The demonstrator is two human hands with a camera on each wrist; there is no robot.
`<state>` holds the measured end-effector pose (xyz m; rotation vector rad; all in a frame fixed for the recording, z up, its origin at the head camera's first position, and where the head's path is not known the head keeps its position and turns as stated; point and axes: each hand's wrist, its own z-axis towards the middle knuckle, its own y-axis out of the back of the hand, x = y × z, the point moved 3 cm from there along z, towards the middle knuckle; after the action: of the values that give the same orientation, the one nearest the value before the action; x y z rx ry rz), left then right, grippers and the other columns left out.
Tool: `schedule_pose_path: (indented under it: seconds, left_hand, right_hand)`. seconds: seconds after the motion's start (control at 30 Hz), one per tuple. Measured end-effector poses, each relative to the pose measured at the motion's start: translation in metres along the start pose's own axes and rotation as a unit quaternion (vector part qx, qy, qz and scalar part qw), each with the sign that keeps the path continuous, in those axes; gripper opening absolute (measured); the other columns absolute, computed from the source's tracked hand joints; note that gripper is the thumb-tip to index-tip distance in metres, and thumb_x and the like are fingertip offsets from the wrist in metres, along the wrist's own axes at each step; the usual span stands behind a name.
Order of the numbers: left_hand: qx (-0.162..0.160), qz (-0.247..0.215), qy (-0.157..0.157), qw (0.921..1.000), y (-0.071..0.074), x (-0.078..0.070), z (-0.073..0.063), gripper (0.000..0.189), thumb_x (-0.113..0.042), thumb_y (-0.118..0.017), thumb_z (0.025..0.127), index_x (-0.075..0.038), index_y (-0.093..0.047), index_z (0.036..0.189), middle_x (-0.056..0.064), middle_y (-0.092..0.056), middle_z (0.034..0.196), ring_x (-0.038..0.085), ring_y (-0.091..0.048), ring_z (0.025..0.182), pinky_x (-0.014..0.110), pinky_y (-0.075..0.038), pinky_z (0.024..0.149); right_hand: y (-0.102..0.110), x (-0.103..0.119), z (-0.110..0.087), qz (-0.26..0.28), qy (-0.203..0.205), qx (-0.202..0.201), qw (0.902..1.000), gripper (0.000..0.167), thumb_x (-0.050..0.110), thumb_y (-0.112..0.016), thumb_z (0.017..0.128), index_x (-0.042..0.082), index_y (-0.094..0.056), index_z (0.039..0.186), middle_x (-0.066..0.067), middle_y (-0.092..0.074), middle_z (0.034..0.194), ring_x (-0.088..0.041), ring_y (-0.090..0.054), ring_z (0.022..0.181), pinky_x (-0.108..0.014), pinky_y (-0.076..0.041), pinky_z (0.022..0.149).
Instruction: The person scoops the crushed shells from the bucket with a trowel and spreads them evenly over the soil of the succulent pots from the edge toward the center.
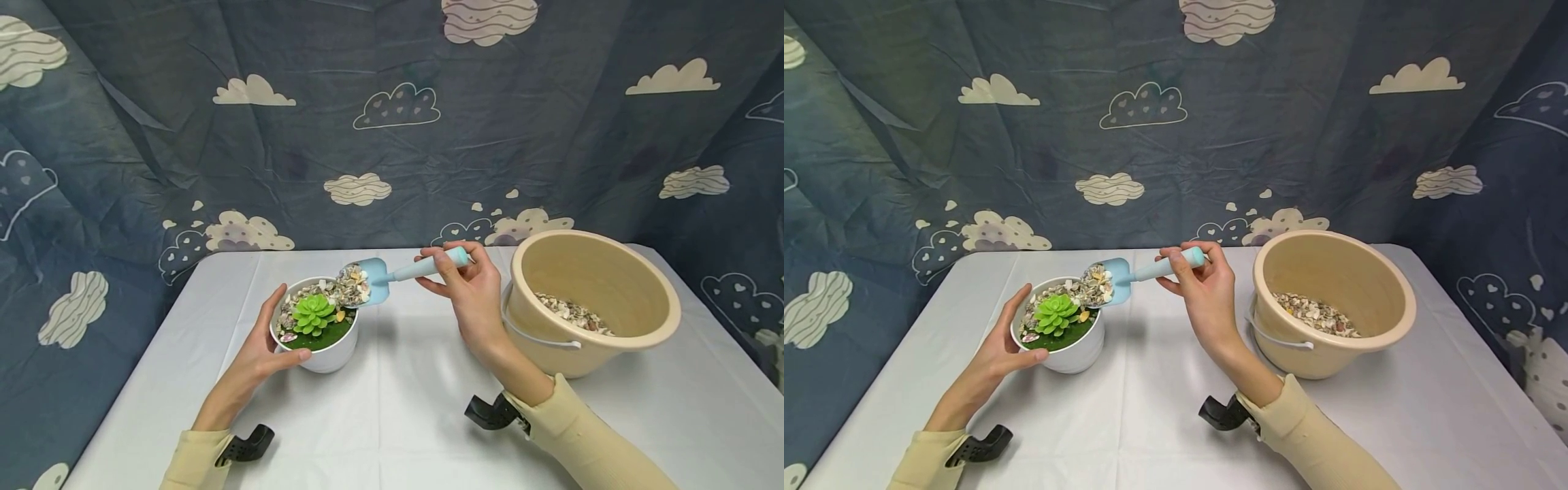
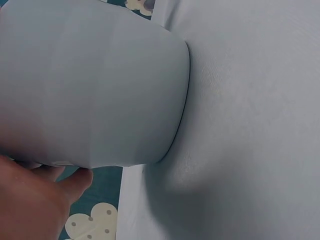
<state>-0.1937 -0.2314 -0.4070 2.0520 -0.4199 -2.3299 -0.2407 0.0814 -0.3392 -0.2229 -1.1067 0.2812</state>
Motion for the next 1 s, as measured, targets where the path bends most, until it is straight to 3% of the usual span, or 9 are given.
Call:
schedule_pose_path:
  seconds: [0.5, 1.0]
  left_hand:
    - [-0.023, 0.01, 0.013, 0.9996, -0.0017, 0.0022, -0.0007, 0.108, -0.013, -0.081, 0.077, -0.031, -0.012, 0.158, 0.009, -0.013, 0.16, 0.034, -0.019, 0.143, 0.061, -0.012, 0.113]
    - [0.003, -0.003, 0.008, 1.0, 0.0009, 0.0011, -0.0005, 0.104, -0.011, -0.076, 0.08, -0.032, -0.011, 0.158, 0.007, -0.003, 0.162, 0.038, -0.017, 0.144, 0.058, -0.017, 0.112]
  right_hand:
    - [-0.0007, 0.0017, -0.0019, -0.014, 0.01, 0.012, 0.9998, 0.027, 0.007, -0.061, 0.097, -0.008, -0.047, 0.116, -0.024, -0.066, 0.112, -0.037, -0.064, 0.107, -0.046, -0.055, 0.08]
    - [0.0015, -0.0022, -0.0029, 0.023, -0.009, -0.002, 0.9997, 0.023, 0.004, -0.06, 0.098, -0.007, -0.047, 0.114, -0.022, -0.067, 0.111, -0.036, -0.065, 0.107, -0.048, -0.055, 0.08]
